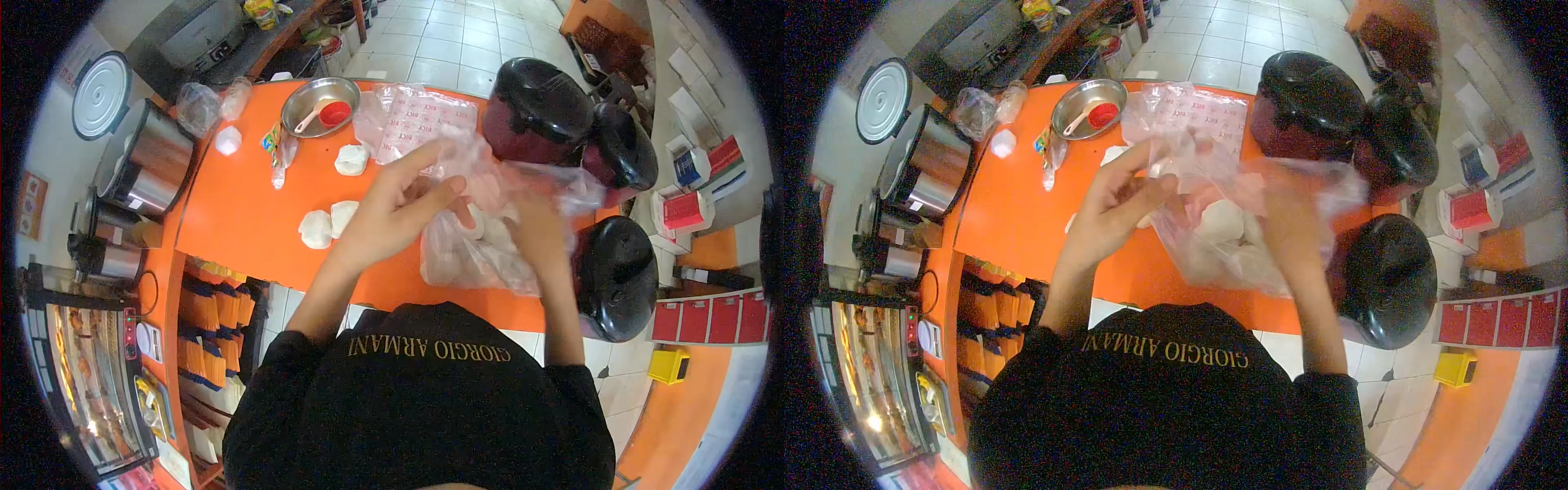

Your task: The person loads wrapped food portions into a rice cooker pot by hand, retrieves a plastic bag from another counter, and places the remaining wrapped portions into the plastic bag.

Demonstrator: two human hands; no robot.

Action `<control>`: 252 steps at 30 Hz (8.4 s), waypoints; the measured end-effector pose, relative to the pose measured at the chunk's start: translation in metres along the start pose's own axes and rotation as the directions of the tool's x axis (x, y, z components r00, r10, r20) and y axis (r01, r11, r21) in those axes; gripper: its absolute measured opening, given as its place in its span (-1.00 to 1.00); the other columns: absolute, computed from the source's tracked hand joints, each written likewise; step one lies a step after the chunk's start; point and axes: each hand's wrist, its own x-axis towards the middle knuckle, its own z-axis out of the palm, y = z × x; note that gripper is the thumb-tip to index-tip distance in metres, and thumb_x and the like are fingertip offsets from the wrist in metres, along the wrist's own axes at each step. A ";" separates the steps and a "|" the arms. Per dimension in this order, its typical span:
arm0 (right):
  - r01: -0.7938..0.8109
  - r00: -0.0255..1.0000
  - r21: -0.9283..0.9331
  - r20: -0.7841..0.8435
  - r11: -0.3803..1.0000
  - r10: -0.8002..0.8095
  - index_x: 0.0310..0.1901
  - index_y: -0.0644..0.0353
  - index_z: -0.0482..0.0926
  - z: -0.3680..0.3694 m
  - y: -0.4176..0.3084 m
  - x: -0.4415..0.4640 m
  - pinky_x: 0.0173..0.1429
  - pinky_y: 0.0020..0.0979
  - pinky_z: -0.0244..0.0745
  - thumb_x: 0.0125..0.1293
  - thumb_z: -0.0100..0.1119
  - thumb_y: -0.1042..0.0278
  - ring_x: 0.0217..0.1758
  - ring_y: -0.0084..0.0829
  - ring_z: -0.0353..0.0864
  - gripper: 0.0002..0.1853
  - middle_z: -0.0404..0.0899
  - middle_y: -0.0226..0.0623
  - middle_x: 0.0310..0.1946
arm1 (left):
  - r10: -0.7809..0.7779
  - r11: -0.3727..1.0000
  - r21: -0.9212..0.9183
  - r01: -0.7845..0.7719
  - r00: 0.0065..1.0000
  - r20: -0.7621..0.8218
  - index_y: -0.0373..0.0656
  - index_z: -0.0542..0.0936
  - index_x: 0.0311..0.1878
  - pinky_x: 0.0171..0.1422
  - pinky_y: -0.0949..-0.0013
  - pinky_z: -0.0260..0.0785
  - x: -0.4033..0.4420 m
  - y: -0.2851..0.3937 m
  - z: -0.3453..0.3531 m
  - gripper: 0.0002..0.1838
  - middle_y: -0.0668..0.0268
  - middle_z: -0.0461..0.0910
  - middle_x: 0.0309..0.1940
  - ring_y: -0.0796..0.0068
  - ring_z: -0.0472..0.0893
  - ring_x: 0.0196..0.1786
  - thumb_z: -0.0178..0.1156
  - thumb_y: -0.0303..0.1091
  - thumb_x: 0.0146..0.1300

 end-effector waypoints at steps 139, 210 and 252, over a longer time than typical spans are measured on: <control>-0.149 0.960 0.949 0.071 0.279 0.272 0.01 0.27 0.31 0.050 -0.047 0.040 -0.06 -0.36 0.44 -0.10 0.34 0.36 -0.06 -0.37 0.45 -0.41 0.39 -0.10 -0.07 | -0.314 0.936 0.113 0.333 0.936 -0.158 -0.29 0.24 0.07 0.04 0.26 0.30 0.018 -0.090 -0.047 -0.47 0.05 0.24 0.05 0.30 0.33 0.09 0.09 -0.10 0.18; 0.032 0.872 -0.112 -0.483 0.993 -0.083 -0.03 0.24 0.42 0.022 -0.018 0.023 0.00 -0.20 0.39 -0.04 0.19 0.21 -0.03 -0.11 0.45 -0.50 0.40 0.03 -0.05 | 0.087 0.932 0.352 0.085 0.891 -0.446 -0.28 0.39 -0.37 -0.30 0.43 0.25 0.014 -0.156 -0.100 -0.78 0.30 0.39 -0.56 0.49 0.38 -0.43 -0.16 -0.34 0.29; -0.058 0.564 0.406 -0.741 0.912 0.365 -0.02 0.28 0.35 -0.123 0.098 -0.031 0.03 -0.41 0.37 0.23 0.03 0.46 -0.09 -0.40 0.43 -0.72 0.42 -0.23 -0.14 | -0.132 0.980 0.125 0.155 0.976 -0.174 -0.30 0.35 0.07 0.17 0.37 0.26 -0.040 -0.052 -0.083 -0.55 0.22 0.46 -0.04 0.41 0.46 0.04 0.08 -0.21 0.19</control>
